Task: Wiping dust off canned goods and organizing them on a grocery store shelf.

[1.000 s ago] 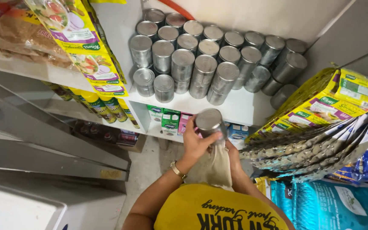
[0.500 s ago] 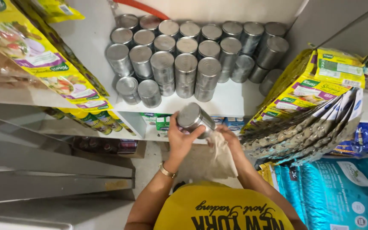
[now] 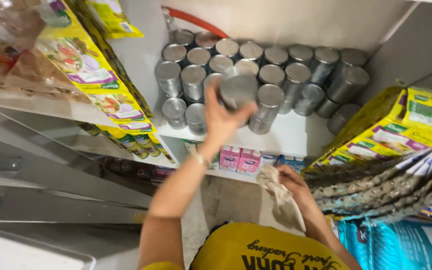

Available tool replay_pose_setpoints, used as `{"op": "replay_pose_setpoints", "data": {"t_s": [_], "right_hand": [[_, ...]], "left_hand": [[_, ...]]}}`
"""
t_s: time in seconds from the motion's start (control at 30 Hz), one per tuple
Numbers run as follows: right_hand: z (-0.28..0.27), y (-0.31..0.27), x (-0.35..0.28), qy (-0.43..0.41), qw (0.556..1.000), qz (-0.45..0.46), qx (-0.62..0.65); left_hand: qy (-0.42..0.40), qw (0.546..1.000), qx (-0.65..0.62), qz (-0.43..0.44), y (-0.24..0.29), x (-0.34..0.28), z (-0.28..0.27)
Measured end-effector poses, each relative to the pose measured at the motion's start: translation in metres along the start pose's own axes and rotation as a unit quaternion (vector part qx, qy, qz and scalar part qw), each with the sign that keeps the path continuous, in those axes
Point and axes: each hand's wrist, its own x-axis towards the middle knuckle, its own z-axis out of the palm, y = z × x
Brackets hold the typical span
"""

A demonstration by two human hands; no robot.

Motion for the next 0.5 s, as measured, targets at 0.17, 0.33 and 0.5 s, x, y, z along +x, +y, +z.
{"op": "replay_pose_setpoints", "data": {"t_s": [0.17,0.33,0.5], "right_hand": [[-0.009,-0.005,-0.012,0.076,0.997,-0.004,0.023],[-0.024,-0.007,-0.014,0.124,0.991,-0.024,0.03],[-0.04,-0.006,-0.024,0.175,0.984,-0.034,-0.003]], "left_hand": [[0.066,0.997,0.016,-0.041,-0.086,0.137,0.003],[0.128,0.988,0.083,0.017,-0.195,0.214,0.011],[0.115,0.969,0.207,-0.066,-0.225,0.224,0.018]]}}
